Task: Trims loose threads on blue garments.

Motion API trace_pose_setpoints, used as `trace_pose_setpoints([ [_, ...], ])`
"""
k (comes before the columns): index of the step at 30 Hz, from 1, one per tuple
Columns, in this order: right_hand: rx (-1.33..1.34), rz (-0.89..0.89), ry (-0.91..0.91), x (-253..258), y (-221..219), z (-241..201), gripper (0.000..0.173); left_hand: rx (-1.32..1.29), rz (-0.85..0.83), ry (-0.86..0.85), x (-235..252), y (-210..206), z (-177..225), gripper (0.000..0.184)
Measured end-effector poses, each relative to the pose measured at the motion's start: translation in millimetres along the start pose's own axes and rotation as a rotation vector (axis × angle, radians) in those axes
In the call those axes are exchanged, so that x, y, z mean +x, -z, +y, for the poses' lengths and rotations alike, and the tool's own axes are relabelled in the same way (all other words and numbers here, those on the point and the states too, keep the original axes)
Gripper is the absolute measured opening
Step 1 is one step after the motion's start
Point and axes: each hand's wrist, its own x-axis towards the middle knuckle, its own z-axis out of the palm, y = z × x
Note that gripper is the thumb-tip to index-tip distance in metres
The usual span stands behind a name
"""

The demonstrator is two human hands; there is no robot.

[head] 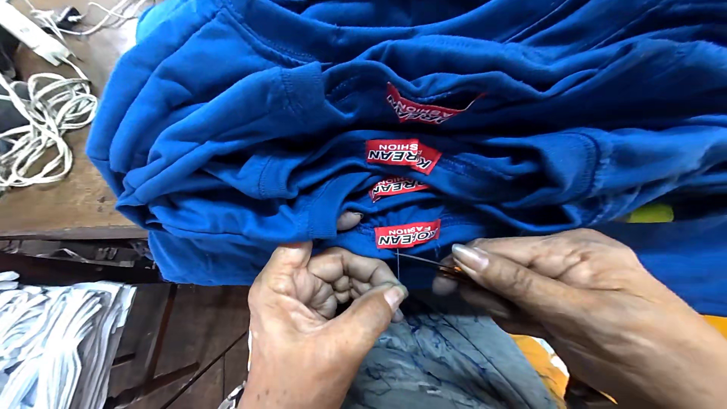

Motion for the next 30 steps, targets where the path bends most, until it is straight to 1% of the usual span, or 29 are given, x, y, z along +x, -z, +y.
trace_pose_setpoints([
  [6, 0.011, 0.004, 0.003, 2.1, 1.1, -0.6, 0.030, 0.015, -0.011, -0.014, 0.7, -0.1, -0.9, 0.061],
  [12, 0.083, -0.063, -0.037, 1.2, 6.9, 2.3, 0.036, 0.003, -0.020, -0.018, 0.9, 2.0, -2.4, 0.063],
  [17, 0.064, -0.033, -0.033, 2.6, 2.5, 0.3, 0.030, 0.002, -0.013, -0.014, 0.5, 1.0, -2.0, 0.062],
  [21, 0.066, -0.026, -0.013, 4.8, -0.4, -1.3, 0.031, 0.013, -0.011, -0.012, 0.0, 1.6, -2.6, 0.060],
  [25, 0.037, -0.011, 0.004, 4.8, -2.0, -0.3, 0.031, 0.022, -0.054, -0.002, -2.4, 2.3, -4.8, 0.063],
  [28, 0.099, -0.056, -0.007, 0.4, 4.5, 3.3, 0.034, 0.139, -0.126, 0.009, -3.1, 3.3, -10.5, 0.059],
  [30, 0.165, -0.089, -0.039, -7.2, 14.7, 3.7, 0.036, 0.256, -0.138, -0.028, -0.8, 1.6, -15.6, 0.052],
])
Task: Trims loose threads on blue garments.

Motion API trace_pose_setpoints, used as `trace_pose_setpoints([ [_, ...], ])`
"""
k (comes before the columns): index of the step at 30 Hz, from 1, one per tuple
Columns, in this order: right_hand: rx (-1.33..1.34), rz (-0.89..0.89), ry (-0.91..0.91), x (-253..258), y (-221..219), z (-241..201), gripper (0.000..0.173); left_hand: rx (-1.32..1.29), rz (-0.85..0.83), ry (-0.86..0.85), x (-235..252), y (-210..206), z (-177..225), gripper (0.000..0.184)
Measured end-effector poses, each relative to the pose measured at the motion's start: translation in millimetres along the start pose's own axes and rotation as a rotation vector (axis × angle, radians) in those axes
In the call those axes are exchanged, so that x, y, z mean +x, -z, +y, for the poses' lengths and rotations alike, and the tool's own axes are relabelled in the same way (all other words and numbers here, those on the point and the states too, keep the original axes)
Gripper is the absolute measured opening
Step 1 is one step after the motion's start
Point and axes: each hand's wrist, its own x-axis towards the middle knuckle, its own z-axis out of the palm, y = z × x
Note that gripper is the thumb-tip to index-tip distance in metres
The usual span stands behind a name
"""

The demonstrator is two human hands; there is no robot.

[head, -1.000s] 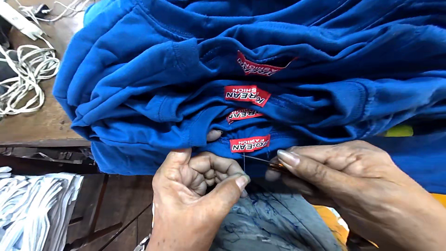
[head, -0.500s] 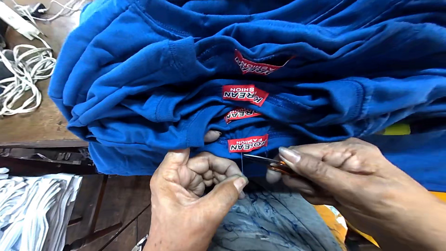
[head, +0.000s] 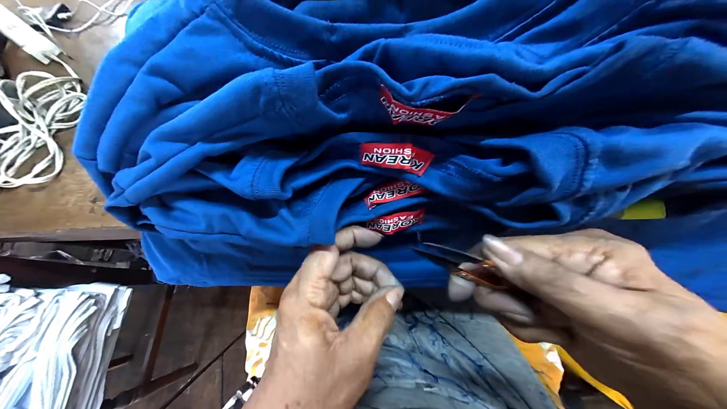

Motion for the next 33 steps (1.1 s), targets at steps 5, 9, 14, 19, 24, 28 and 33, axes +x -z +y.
trace_pose_setpoints([
  [5, 0.065, 0.116, -0.076, -17.3, 10.9, -6.3, 0.040, -0.105, 0.022, -0.013, 10.8, -15.7, -2.8, 0.049],
  [9, 0.027, 0.125, -0.105, -23.0, 6.2, -4.0, 0.038, -0.295, 0.128, 0.081, 19.3, -33.6, -3.0, 0.042],
  [14, 0.017, 0.122, -0.097, -26.4, 5.9, 0.9, 0.038, -0.286, 0.238, 0.074, 26.5, -46.1, -5.0, 0.042],
  [19, -0.033, 0.172, -0.108, -24.8, 8.4, 5.5, 0.037, -0.328, 0.231, 0.042, 24.9, -45.0, -10.5, 0.040],
  [24, -0.138, 0.207, -0.065, -20.6, 8.6, 7.3, 0.033, -0.328, 0.227, -0.006, 15.5, -40.2, -10.3, 0.036],
  [28, -0.216, 0.170, -0.023, -13.2, 2.0, 4.0, 0.032, -0.305, 0.218, -0.065, 9.9, -38.2, -7.8, 0.038],
  [33, -0.222, 0.146, -0.045, -11.2, 0.0, 3.1, 0.031, -0.305, 0.197, -0.072, 6.8, -34.4, -6.2, 0.037],
])
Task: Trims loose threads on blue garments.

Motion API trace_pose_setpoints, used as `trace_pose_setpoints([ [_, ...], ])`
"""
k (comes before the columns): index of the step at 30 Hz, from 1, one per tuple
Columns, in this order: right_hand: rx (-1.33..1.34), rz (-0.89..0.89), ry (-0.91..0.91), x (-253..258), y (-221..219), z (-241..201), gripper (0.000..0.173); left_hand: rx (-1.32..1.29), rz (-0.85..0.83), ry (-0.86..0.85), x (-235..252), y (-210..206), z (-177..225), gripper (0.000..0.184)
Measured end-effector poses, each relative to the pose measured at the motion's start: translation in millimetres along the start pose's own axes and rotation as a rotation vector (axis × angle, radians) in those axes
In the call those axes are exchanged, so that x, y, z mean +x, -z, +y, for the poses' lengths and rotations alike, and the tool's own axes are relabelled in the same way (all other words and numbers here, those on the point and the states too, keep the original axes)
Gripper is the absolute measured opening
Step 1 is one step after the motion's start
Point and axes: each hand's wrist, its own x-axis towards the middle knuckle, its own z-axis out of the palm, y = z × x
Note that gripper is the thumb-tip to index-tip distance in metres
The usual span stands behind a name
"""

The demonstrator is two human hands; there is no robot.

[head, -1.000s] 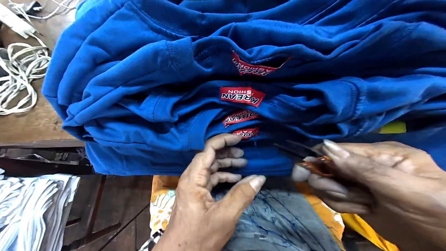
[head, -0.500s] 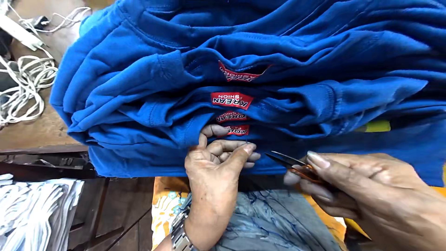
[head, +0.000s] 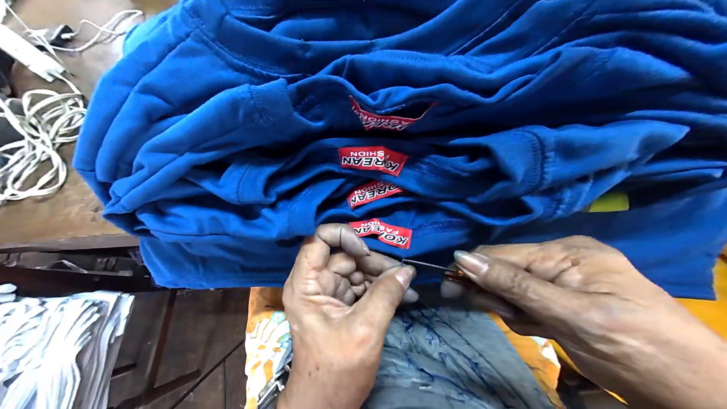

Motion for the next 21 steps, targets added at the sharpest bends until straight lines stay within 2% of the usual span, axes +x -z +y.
trace_pose_setpoints([
  [9, -0.040, 0.007, 0.119, 1.3, -4.4, -3.5, 0.029, 0.020, -0.005, -0.001, -2.0, -0.5, -0.7, 0.038],
  [13, -0.010, 0.055, 0.163, -0.9, -5.6, 0.7, 0.033, 0.074, -0.106, 0.056, -2.9, 4.2, -0.8, 0.034],
  [15, -0.086, 0.109, 0.295, 0.5, -3.0, 2.3, 0.030, 0.141, -0.178, 0.082, -1.6, 11.3, -0.1, 0.038],
  [17, -0.313, 0.184, 0.464, 2.2, -1.4, -1.3, 0.027, 0.307, -0.241, -0.036, 0.7, 23.1, -1.1, 0.032],
  [19, -0.576, 0.281, 0.635, 8.6, -6.4, -3.9, 0.033, 0.519, -0.288, -0.265, 8.1, 38.7, 1.6, 0.020],
  [21, -0.791, 0.353, 0.731, 18.3, -15.4, -3.0, 0.029, 0.717, -0.286, -0.468, 19.8, 54.6, 11.7, 0.015],
])
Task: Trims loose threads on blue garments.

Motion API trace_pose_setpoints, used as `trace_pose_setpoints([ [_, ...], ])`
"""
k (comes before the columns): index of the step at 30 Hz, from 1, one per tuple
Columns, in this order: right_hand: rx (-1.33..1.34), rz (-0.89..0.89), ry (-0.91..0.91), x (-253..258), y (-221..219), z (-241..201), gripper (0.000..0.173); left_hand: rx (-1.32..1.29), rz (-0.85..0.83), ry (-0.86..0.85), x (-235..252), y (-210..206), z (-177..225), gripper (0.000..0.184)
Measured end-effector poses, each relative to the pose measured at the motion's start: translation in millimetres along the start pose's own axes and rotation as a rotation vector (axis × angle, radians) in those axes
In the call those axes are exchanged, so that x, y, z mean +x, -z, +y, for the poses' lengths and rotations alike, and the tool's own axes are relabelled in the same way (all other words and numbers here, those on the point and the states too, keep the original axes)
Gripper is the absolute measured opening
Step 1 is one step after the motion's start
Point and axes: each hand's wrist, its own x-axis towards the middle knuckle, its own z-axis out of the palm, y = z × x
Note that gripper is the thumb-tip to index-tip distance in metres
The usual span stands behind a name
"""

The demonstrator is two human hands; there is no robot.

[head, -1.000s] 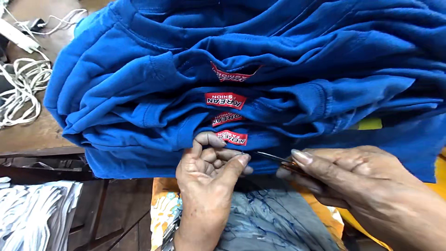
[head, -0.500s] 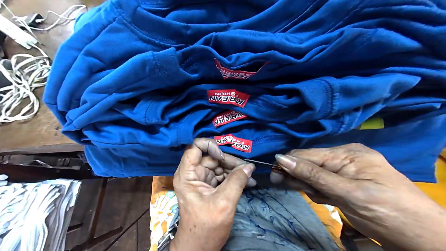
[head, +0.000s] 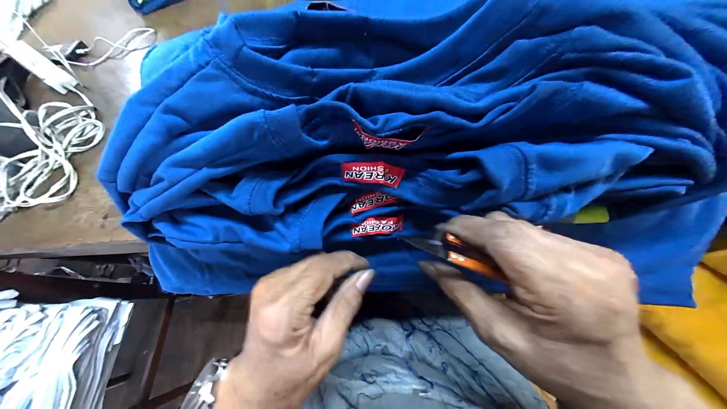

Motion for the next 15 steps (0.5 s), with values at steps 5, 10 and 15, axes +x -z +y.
trace_pose_setpoints([
  [5, -0.182, 0.049, 0.048, 16.3, -18.5, -2.5, 0.027, 0.375, 0.022, -0.187, 22.0, 45.4, -6.2, 0.019],
  [10, -0.173, 0.105, 0.043, 27.9, -17.4, -5.0, 0.014, 0.515, 0.011, -0.228, 34.4, 61.2, -9.5, 0.034],
  [15, 0.019, 0.018, -0.019, 34.9, -4.5, 4.5, 0.018, 0.464, 0.006, -0.262, 42.9, 61.1, -20.2, 0.017],
])
